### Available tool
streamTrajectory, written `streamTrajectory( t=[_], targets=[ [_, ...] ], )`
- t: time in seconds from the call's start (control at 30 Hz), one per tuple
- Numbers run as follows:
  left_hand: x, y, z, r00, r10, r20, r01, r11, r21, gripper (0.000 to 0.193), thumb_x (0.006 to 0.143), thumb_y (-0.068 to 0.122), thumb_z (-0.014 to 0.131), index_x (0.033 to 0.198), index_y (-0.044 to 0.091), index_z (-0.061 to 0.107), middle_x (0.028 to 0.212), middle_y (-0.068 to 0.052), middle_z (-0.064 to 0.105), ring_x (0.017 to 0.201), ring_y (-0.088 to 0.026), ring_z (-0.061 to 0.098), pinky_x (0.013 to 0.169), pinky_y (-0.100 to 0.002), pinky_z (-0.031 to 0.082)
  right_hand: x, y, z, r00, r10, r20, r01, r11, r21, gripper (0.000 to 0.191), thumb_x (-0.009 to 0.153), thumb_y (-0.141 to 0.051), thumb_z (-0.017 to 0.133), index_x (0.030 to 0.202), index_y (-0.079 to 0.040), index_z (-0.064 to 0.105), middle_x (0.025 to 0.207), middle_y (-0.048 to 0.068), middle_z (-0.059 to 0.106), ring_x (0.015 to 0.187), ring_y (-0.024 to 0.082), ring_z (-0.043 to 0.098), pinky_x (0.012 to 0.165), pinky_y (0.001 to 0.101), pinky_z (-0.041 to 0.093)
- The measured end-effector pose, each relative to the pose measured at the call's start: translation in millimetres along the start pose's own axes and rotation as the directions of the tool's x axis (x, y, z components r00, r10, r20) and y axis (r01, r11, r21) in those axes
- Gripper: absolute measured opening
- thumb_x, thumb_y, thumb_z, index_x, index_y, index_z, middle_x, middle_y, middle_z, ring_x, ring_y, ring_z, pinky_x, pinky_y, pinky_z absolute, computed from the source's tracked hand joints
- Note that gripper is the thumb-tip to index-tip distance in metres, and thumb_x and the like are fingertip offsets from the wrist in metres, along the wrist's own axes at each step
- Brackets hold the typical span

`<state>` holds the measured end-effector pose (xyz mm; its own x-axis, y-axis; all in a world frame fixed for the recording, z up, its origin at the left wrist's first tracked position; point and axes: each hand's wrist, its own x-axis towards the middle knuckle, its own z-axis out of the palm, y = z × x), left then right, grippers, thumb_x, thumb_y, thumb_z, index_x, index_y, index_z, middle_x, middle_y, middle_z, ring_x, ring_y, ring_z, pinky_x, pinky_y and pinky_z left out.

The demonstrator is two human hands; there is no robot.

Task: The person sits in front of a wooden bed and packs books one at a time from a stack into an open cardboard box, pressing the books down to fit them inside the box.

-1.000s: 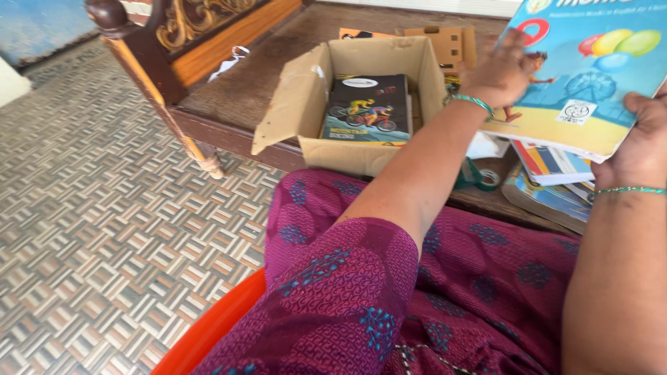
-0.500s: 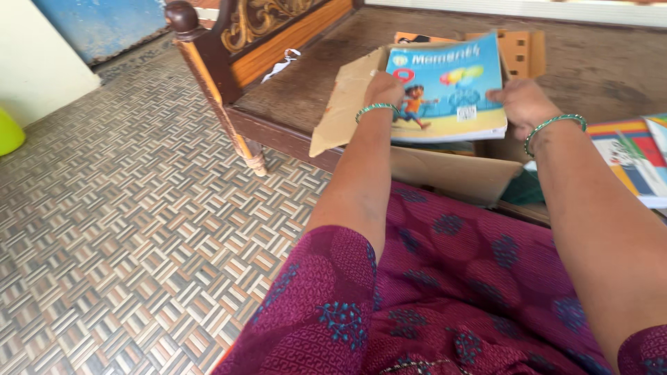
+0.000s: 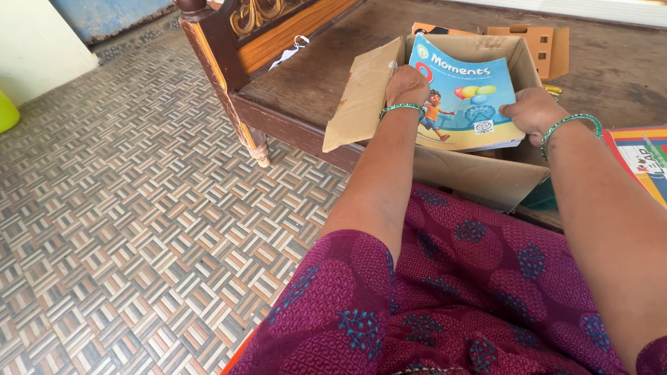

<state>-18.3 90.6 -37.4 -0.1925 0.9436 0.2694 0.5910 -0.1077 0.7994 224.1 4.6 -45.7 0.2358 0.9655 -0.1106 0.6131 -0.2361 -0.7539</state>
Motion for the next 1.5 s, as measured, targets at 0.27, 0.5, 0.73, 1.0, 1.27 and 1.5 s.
streamTrajectory(
  t=[0.27,0.5,0.73,1.0,1.27,1.5],
  targets=[
    [-2,7,0,0.997,-0.053,0.049,0.057,0.994,-0.089,0.031,0.090,0.015,0.055,0.105,-0.007,0.071,0.101,-0.030,0.076,0.097,-0.041,0.077,0.084,-0.047,0.060,12,23,9,0.969,-0.092,0.230,0.030,0.965,0.259,0.080,0.093,-0.011,0.071,0.151,0.014,0.022,0.126,0.022,0.055,0.106,0.025,0.067,0.082,0.0329,0.062],
    [6,32,2,0.994,0.062,-0.085,-0.088,0.932,-0.350,0.026,0.080,0.010,0.063,0.099,-0.001,0.076,0.096,-0.024,0.075,0.095,-0.037,0.073,0.082,-0.045,0.056,-28,-7,3,0.963,-0.210,-0.166,0.249,0.931,0.267,0.083,0.089,-0.023,0.074,0.152,0.003,0.027,0.137,0.018,0.057,0.116,0.027,0.062,0.077,0.0420,0.058],
    [14,62,-20,0.981,0.190,0.025,-0.134,0.772,-0.622,0.018,0.076,0.003,0.066,0.091,-0.004,0.074,0.082,-0.017,0.077,0.078,-0.026,0.073,0.070,-0.039,0.057,-31,4,-4,0.881,-0.204,-0.427,0.265,0.960,0.088,0.053,0.102,-0.033,0.078,0.122,0.013,0.061,0.106,0.020,0.069,0.095,0.028,0.070,0.077,0.0428,0.055],
    [2,39,-38,0.998,-0.045,-0.036,0.026,0.911,-0.413,0.022,0.085,0.010,0.068,0.100,-0.004,0.073,0.096,-0.021,0.072,0.080,-0.023,0.067,0.075,-0.042,0.055,-12,8,5,0.826,-0.390,-0.407,0.444,0.895,0.043,0.025,0.095,-0.006,0.070,0.116,0.008,0.066,0.105,0.022,0.071,0.096,0.028,0.070,0.083,0.0401,0.052],
    [-9,4,-12,0.931,0.015,0.364,0.002,0.999,-0.048,0.037,0.101,0.022,0.050,0.109,0.000,0.078,0.109,-0.022,0.080,0.100,-0.032,0.080,0.085,-0.044,0.060,5,25,2,0.560,-0.142,-0.816,0.565,0.786,0.252,0.036,0.095,0.008,0.056,0.131,0.004,0.054,0.125,0.018,0.069,0.114,0.022,0.072,0.096,0.0331,0.056],
    [-59,0,-4,0.692,0.021,0.722,-0.562,0.644,0.520,0.033,0.086,0.019,0.068,0.116,0.007,0.076,0.121,-0.016,0.074,0.110,-0.031,0.074,0.090,-0.042,0.059,15,28,-26,0.763,-0.075,-0.641,-0.254,0.878,-0.406,0.047,0.104,-0.036,0.042,0.118,0.000,0.068,0.115,0.011,0.078,0.106,0.022,0.070,0.083,0.0420,0.056]
  ],
)
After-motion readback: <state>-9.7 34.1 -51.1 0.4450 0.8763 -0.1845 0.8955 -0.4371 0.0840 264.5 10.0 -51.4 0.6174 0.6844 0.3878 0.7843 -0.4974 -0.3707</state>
